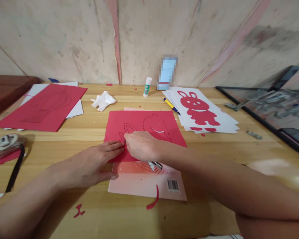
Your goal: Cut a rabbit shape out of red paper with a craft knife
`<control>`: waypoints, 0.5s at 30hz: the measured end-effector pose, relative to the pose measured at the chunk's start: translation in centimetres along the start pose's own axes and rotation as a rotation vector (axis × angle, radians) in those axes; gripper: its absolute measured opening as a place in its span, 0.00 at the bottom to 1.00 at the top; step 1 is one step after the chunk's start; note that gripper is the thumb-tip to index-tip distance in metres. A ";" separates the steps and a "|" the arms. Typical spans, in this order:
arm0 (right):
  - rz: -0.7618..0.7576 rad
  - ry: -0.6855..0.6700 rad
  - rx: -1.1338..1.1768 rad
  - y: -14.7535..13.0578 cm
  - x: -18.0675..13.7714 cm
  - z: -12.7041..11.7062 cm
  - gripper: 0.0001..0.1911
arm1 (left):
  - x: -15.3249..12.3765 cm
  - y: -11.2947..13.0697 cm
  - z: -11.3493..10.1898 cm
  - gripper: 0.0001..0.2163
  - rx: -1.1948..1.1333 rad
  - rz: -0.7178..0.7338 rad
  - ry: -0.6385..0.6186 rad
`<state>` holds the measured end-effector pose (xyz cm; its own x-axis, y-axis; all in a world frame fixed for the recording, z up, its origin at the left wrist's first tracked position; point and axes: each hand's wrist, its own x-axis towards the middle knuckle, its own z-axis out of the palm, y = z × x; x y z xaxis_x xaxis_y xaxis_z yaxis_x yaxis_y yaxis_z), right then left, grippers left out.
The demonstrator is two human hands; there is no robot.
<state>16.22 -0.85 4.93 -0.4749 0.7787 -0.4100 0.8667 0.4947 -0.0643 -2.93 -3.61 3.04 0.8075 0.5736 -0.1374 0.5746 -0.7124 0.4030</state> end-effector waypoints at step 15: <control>-0.037 0.048 0.013 0.3 0.4 0.5 0.14 | 0.0 0.0 0.0 0.29 -0.042 0.004 -0.001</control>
<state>16.35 -0.63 4.35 -0.5129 0.7780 -0.3628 0.8504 0.5183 -0.0907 -2.97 -3.57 3.06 0.8101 0.5703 -0.1361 0.5650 -0.6972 0.4413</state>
